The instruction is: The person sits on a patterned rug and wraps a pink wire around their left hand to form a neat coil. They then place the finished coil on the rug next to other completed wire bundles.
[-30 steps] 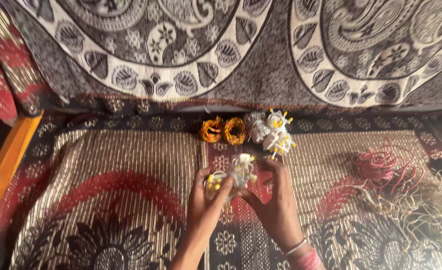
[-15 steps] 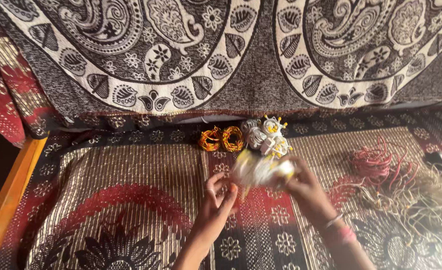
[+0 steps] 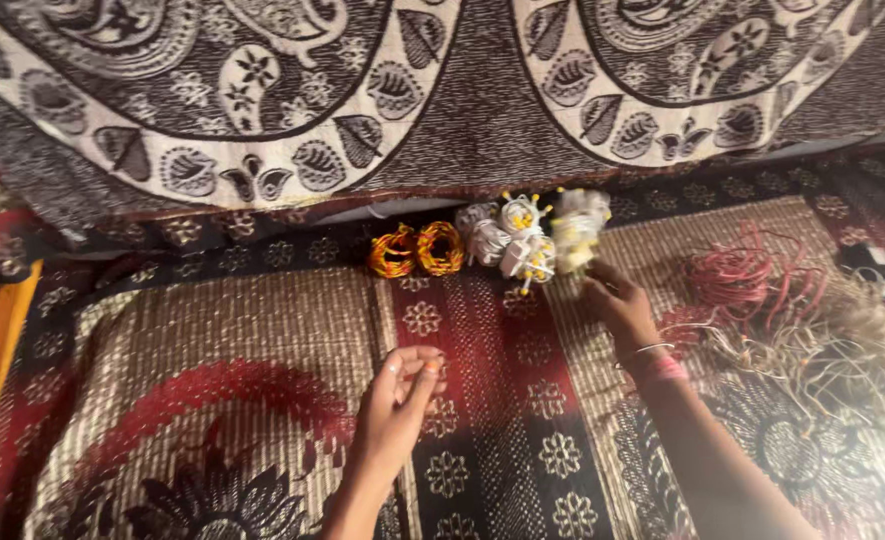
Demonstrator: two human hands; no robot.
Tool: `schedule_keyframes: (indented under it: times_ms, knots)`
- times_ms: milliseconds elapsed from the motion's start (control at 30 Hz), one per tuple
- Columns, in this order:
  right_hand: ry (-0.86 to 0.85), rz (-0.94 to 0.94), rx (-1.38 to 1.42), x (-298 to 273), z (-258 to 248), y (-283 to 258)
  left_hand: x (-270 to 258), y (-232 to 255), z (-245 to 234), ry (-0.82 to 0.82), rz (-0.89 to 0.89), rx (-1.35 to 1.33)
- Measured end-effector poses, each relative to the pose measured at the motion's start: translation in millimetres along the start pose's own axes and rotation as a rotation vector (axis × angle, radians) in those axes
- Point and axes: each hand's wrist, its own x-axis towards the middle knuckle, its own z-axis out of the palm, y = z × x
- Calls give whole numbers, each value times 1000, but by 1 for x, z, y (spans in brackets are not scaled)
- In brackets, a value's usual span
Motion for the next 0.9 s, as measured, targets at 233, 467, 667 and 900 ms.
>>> schedule_keyframes:
  times_ms: [233, 467, 667, 900]
  knots:
    - [-47, -317, -591, 4, -7, -9, -6, 20, 3, 31, -70, 127]
    - [563, -616, -1506, -3, -87, -50, -8, 29, 1, 32, -76, 161]
    - [529, -242, -1266, -25, -124, -58, -4, 29, -2, 22, -17, 179]
    - [-105, -621, -454, -95, 1, -151, -16, 51, -5, -28, 67, 392]
